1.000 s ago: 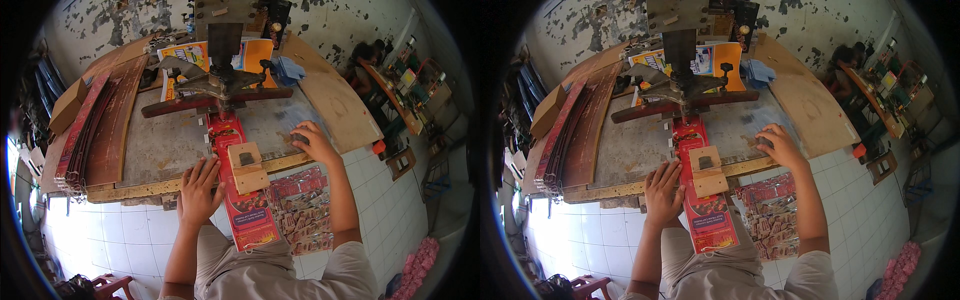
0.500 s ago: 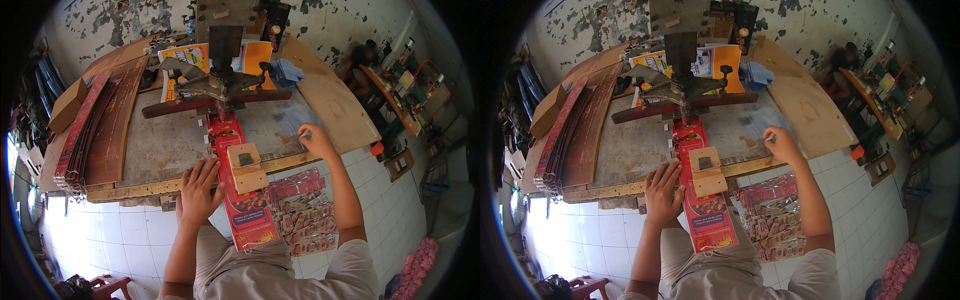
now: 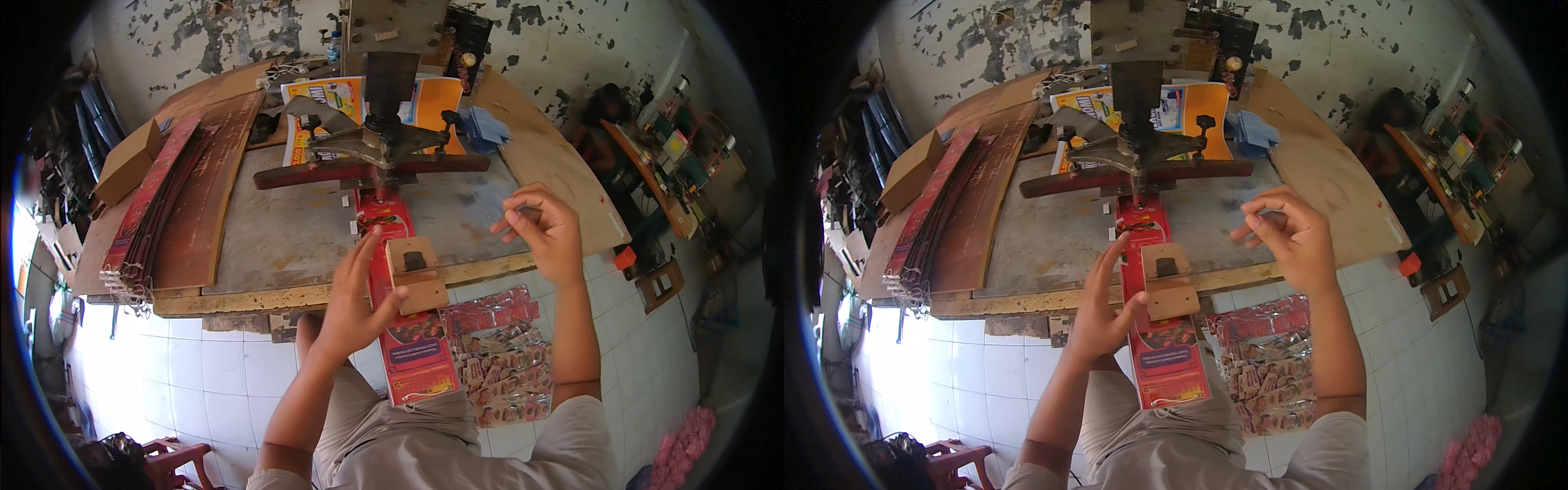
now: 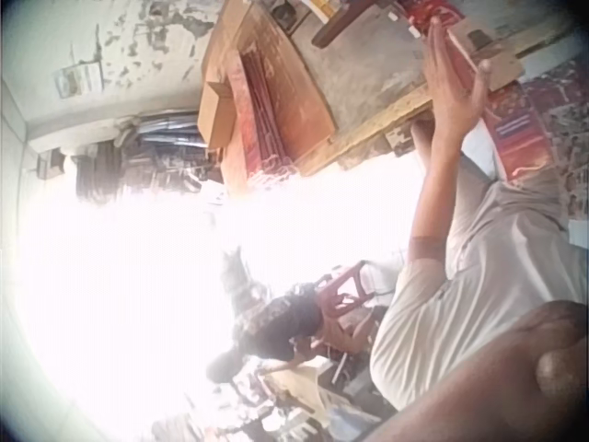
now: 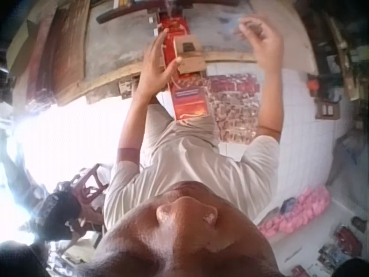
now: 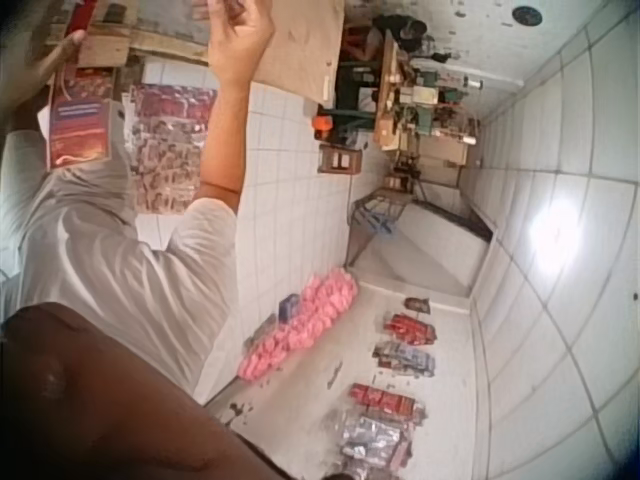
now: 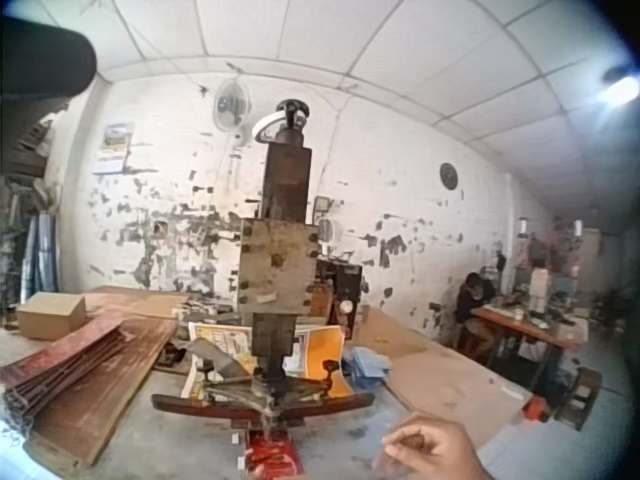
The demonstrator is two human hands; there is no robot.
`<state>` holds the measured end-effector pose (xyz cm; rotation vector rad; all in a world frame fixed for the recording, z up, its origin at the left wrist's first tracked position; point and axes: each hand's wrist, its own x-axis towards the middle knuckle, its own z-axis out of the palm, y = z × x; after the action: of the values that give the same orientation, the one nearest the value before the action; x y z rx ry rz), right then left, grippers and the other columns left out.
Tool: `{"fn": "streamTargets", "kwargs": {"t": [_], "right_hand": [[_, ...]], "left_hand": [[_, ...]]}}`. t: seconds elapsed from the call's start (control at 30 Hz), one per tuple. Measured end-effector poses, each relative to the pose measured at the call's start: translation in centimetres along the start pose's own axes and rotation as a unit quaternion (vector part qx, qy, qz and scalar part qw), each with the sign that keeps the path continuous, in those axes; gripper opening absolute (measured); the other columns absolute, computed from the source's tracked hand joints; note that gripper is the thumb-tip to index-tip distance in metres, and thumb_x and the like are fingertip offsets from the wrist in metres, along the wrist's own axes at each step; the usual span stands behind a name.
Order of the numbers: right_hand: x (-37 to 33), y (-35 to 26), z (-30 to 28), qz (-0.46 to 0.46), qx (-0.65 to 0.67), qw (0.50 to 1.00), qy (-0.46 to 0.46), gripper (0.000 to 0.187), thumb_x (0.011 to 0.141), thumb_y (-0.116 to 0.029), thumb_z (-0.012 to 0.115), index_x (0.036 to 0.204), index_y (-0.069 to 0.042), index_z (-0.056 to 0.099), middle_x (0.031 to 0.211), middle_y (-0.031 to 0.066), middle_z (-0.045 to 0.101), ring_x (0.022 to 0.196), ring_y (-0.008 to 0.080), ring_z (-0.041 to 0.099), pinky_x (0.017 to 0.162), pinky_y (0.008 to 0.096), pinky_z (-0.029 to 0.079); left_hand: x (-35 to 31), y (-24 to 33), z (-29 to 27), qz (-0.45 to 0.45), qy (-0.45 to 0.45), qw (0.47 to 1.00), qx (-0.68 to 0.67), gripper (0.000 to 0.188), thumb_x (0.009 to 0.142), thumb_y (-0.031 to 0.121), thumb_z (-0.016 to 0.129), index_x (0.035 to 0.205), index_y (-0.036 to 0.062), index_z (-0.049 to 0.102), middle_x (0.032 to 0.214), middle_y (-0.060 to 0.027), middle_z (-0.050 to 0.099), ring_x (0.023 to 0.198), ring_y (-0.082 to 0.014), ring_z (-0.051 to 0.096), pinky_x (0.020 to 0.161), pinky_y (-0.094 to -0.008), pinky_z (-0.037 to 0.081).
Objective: The person places long strips of printed cardboard onto a guide, applies adhesive using a small wood block, and folds the ends of the strips to assemble packaging.
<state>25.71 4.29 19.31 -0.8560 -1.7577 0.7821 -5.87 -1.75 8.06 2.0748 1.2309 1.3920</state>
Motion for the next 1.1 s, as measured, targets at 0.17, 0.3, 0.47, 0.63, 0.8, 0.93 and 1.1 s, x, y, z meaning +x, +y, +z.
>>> {"fn": "streamTargets", "kwargs": {"t": [0.17,0.3,0.47,0.63,0.8,0.93,1.1], "right_hand": [[-0.1,1.1,3.8,0.016,0.098,0.994,0.056,0.014,0.111,-0.003,0.071,0.123,0.003,0.074,0.121,0.0073,0.07,0.1,0.0261,0.084,0.075,0.0304,0.068],[-0.2,2.8,6.4,0.034,0.159,0.98,0.111,0.016,0.11,-0.005,0.071,0.126,0.001,0.072,0.118,0.0079,0.072,0.101,0.0242,0.082,0.078,0.0322,0.068],[-0.8,4.6,10.6,0.027,0.208,0.966,0.148,0.017,0.112,-0.006,0.069,0.128,0.0,0.069,0.121,0.0076,0.071,0.103,0.0253,0.082,0.084,0.0354,0.07],[0.2,3.0,13.0,-0.015,0.277,0.949,0.147,0.017,0.111,0.001,0.068,0.128,0.002,0.068,0.123,0.0075,0.07,0.108,0.0234,0.081,0.089,0.0358,0.072],[2.4,3.2,10.3,-0.061,0.288,0.927,0.233,0.016,0.11,-0.004,0.072,0.125,0.001,0.068,0.122,0.0081,0.072,0.107,0.0262,0.082,0.087,0.037,0.071],[3.2,3.0,5.7,-0.075,0.237,0.926,0.283,0.016,0.11,-0.007,0.074,0.123,0.0,0.068,0.119,0.0081,0.071,0.105,0.0269,0.083,0.085,0.037,0.07],[1.5,2.8,6.7,-0.038,0.189,0.967,0.167,0.017,0.11,-0.005,0.073,0.125,0.001,0.068,0.119,0.0094,0.071,0.106,0.0296,0.083,0.085,0.0381,0.071]], "left_hand": [[1.9,2.0,0.6,-0.11,-0.079,0.953,-0.27,0.105,0.1,0.026,0.086,0.18,0.0064,0.021,0.16,-0.024,0.06,0.148,-0.0309,0.059,0.126,-0.0499,0.045],[2.1,0.3,2.1,-0.181,-0.111,0.891,-0.4,0.101,0.102,0.021,0.085,0.179,0.0064,0.022,0.151,-0.0217,0.064,0.138,-0.0274,0.067,0.117,-0.0439,0.052],[2.0,2.2,3.0,-0.173,-0.112,0.918,-0.34,0.105,0.1,0.018,0.087,0.178,0.0021,0.018,0.151,-0.0218,0.062,0.133,-0.0272,0.069,0.113,-0.041,0.055],[1.9,3.7,2.8,-0.146,-0.084,0.96,-0.222,0.101,0.102,0.012,0.083,0.179,0.0038,0.019,0.144,-0.0204,0.068,0.127,-0.0263,0.073,0.103,-0.0378,0.06],[1.6,2.5,0.7,-0.212,-0.101,0.958,-0.165,0.071,0.107,0.003,0.073,0.171,0.0032,0.04,0.121,-0.0165,0.08,0.117,-0.0235,0.079,0.098,-0.0348,0.062],[-0.6,-0.2,-1.9,-0.224,-0.042,0.956,-0.184,0.047,0.109,0.001,0.069,0.155,0.0015,0.06,0.112,-0.0115,0.082,0.107,-0.0179,0.079,0.092,-0.0316,0.061],[-1.9,-5.0,-6.9,-0.239,0.074,0.961,-0.116,0.036,0.11,0.004,0.069,0.146,0.0011,0.068,0.101,-0.0072,0.082,0.09,-0.0136,0.074,0.08,-0.0301,0.059]]}}
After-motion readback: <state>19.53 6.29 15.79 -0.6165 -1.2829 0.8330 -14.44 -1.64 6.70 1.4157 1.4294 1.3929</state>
